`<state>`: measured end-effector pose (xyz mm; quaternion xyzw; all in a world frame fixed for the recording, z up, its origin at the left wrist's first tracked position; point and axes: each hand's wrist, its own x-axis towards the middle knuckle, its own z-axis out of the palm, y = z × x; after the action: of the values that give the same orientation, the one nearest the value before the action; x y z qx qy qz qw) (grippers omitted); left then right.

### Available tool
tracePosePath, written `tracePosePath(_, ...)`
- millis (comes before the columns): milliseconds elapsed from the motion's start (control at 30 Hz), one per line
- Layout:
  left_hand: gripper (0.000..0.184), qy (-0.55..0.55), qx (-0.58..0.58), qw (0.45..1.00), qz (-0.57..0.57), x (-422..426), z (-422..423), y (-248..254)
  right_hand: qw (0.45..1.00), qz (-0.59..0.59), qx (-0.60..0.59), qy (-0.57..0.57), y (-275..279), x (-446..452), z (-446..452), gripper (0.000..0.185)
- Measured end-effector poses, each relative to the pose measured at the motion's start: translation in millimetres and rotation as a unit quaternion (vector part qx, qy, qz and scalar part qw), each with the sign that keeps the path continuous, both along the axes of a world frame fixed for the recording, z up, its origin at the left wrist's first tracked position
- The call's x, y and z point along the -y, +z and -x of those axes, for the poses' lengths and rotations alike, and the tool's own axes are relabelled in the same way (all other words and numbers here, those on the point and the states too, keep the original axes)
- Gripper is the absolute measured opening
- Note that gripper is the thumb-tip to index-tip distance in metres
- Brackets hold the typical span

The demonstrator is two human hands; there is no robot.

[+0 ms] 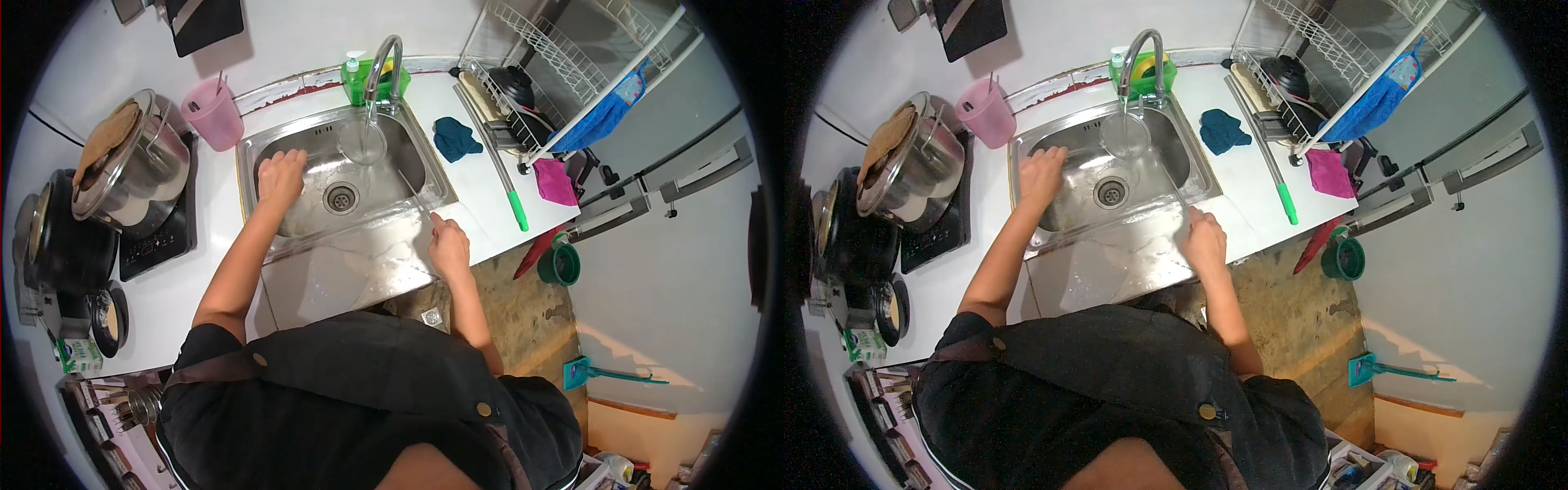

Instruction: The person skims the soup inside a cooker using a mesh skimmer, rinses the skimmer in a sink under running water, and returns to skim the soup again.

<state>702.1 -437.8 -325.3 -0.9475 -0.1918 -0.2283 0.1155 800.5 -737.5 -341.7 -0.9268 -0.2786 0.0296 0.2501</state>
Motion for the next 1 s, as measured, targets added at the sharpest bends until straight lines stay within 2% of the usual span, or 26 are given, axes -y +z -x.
tracePosePath(133,0.006,-0.043,-0.005,0.999,0.016,2.9,-5.2,-7.6,1.000,0.013,0.003,0.003,-2.9,-3.7,-1.9,0.039)
tracePosePath(200,0.015,-0.057,-0.088,0.993,0.059,5.0,-9.1,-9.0,1.000,0.012,-0.002,-0.005,-1.6,-3.6,-2.5,0.039)
tracePosePath(333,0.009,-0.082,-0.039,0.989,0.118,3.8,-4.9,-14.2,1.000,0.006,-0.009,-0.024,3.0,2.7,-5.3,0.039)
tracePosePath(400,0.010,-0.055,-0.100,0.982,0.153,2.3,-1.0,-10.4,1.000,0.008,-0.018,-0.020,1.8,8.0,-8.9,0.039)
tracePosePath(533,0.009,-0.065,-0.075,0.983,0.153,-3.7,-2.3,-12.2,0.999,-0.001,-0.031,-0.022,9.8,9.5,-7.0,0.040)
tracePosePath(733,0.010,-0.059,-0.116,0.980,0.153,-7.0,-4.4,4.2,1.000,-0.008,-0.022,-0.014,10.4,10.1,-8.0,0.040)
tracePosePath(1000,0.011,-0.068,-0.171,0.979,0.090,-18.1,7.2,39.0,1.000,-0.001,-0.023,-0.008,4.5,8.3,-3.0,0.038)
